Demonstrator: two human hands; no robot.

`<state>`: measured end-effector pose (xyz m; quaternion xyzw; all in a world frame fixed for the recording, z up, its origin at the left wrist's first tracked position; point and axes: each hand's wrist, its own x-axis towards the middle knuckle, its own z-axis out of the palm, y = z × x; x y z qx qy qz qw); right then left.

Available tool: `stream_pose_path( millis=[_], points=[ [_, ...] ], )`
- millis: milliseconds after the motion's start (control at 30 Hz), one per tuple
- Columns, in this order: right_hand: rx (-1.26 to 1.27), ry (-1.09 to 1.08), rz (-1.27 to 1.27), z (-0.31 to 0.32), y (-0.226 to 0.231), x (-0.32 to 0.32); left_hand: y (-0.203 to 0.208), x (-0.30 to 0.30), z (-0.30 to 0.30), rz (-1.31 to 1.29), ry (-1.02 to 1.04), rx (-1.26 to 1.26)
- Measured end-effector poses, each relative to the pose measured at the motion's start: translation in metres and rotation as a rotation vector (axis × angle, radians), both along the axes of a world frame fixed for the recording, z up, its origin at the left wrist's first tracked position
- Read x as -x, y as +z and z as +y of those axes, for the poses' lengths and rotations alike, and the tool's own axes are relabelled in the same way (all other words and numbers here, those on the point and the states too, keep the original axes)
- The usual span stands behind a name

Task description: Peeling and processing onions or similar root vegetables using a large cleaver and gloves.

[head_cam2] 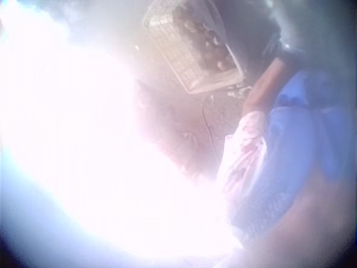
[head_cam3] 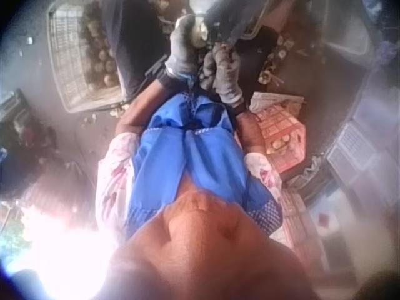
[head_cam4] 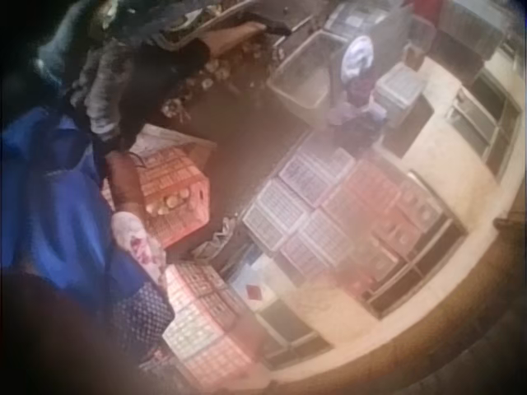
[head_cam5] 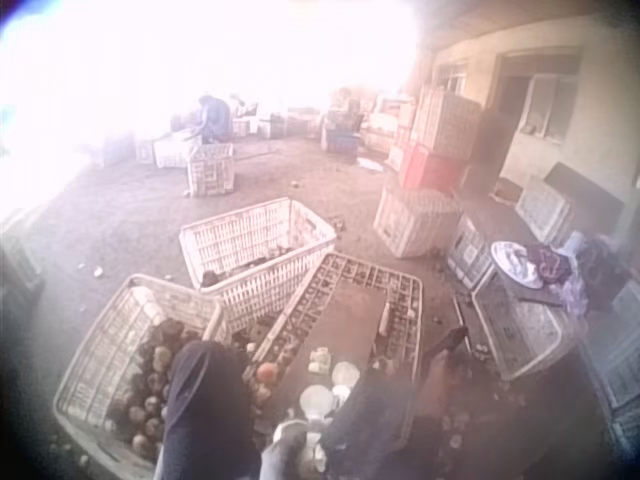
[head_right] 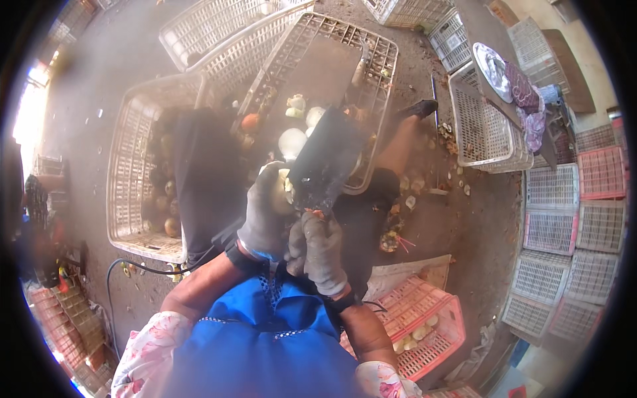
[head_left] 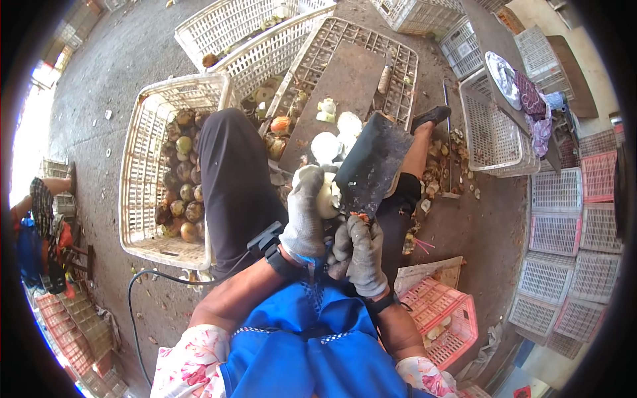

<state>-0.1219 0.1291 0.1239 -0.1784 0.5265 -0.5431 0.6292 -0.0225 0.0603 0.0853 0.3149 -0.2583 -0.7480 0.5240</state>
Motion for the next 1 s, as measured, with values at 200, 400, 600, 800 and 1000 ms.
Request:
stream_pose_path(
  millis=[200,400,600,800,1000],
  points=[
    [0.017,-0.068,-0.141,-0.006,0.002,-0.004,-0.018,-0.002,-0.014,-0.507,0.05,0.279],
    [0.047,-0.024,-0.477,-0.01,-0.006,0.007,0.005,-0.009,-0.022,-0.606,0.157,0.501],
    [0.002,0.031,-1.428,-0.024,0.003,0.022,-0.008,-0.015,-0.033,-0.632,0.107,0.526],
    [0.052,-0.061,-0.823,-0.015,0.001,0.025,-0.019,-0.012,-0.034,0.333,-0.04,-0.118],
    [-0.011,-0.087,0.072,-0.006,0.027,0.013,-0.016,-0.009,-0.032,0.378,-0.026,-0.192]
  ],
)
